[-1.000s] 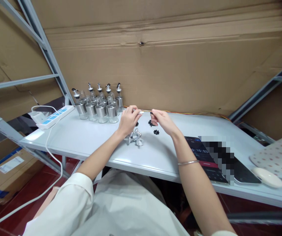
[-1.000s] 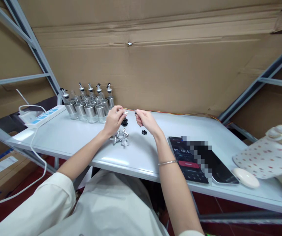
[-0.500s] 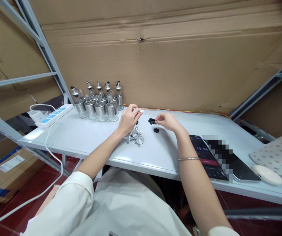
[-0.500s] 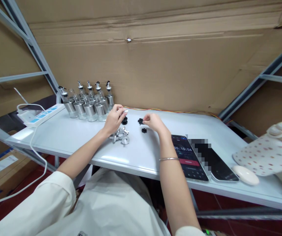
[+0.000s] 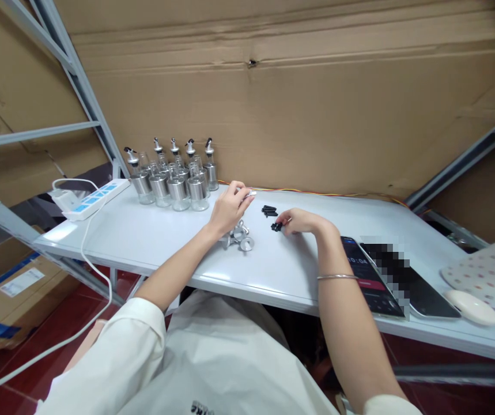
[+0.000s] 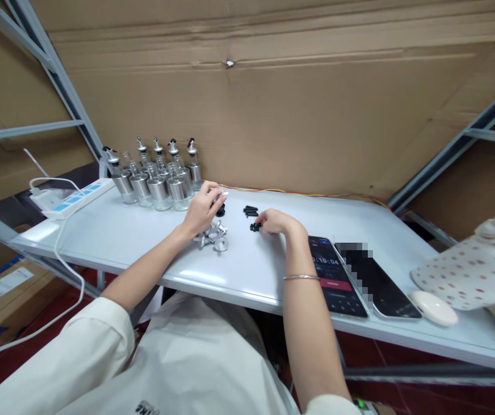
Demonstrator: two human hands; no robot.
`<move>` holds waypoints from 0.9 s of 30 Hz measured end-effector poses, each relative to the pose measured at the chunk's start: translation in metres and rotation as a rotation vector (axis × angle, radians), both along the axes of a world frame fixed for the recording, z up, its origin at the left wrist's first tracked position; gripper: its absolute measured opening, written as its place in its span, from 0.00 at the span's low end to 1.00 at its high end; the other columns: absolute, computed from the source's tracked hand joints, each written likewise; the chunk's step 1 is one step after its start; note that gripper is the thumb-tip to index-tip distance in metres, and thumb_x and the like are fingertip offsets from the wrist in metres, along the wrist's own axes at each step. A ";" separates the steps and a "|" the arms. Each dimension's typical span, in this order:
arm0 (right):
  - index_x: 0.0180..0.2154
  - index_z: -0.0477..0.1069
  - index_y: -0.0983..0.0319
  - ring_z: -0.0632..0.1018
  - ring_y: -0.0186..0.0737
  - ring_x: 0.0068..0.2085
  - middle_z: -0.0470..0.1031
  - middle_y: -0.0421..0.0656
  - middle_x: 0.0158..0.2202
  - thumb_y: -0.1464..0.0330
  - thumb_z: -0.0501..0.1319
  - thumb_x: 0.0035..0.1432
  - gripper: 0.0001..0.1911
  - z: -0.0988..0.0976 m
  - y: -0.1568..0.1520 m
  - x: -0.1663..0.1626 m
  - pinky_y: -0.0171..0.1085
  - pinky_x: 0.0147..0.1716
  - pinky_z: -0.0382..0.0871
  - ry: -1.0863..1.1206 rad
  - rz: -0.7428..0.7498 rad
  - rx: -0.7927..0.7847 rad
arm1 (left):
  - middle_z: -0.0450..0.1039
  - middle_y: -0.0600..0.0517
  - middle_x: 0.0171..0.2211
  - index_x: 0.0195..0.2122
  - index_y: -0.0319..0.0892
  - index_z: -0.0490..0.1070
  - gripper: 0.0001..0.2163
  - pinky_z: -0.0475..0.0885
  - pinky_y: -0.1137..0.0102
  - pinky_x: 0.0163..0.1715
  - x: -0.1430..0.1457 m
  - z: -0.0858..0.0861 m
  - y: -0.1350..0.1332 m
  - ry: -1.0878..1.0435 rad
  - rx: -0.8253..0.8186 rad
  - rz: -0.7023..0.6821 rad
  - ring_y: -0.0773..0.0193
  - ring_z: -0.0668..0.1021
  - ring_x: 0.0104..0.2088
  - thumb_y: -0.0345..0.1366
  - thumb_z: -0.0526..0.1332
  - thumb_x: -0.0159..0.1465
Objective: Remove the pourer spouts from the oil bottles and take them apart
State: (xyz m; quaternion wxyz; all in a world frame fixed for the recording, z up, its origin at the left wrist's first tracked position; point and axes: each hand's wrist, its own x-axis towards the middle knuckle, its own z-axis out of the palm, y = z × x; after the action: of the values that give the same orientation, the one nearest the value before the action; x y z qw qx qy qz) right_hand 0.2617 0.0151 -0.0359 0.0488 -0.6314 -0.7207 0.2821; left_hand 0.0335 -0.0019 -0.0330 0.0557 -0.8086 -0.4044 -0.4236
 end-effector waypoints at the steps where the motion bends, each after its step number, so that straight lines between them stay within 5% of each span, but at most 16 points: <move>1: 0.43 0.76 0.64 0.76 0.37 0.33 0.78 0.43 0.34 0.78 0.62 0.36 0.27 0.002 -0.001 -0.001 0.30 0.31 0.68 -0.001 0.014 -0.012 | 0.66 0.46 0.43 0.41 0.40 0.69 0.16 0.67 0.71 0.40 0.000 0.000 0.000 -0.002 -0.003 -0.003 0.65 0.73 0.38 0.44 0.47 0.68; 13: 0.38 0.78 0.62 0.76 0.39 0.39 0.77 0.43 0.37 0.69 0.66 0.41 0.17 -0.007 0.005 -0.008 0.31 0.38 0.68 0.000 0.104 0.139 | 0.66 0.47 0.44 0.41 0.40 0.69 0.16 0.67 0.74 0.37 0.000 0.001 -0.002 -0.002 -0.040 -0.017 0.67 0.73 0.38 0.44 0.47 0.68; 27: 0.33 0.76 0.62 0.74 0.37 0.33 0.75 0.39 0.29 0.71 0.64 0.38 0.14 0.004 -0.005 -0.014 0.31 0.34 0.67 0.007 0.159 0.032 | 0.66 0.48 0.42 0.39 0.41 0.69 0.15 0.66 0.74 0.36 0.001 -0.001 -0.001 0.015 -0.028 -0.016 0.68 0.73 0.35 0.45 0.47 0.68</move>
State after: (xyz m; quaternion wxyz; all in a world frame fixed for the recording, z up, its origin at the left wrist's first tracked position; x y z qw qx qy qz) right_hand 0.2478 0.0102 -0.0321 0.0389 -0.5701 -0.7730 0.2757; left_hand 0.0341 -0.0030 -0.0339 0.0440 -0.8158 -0.4035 -0.4120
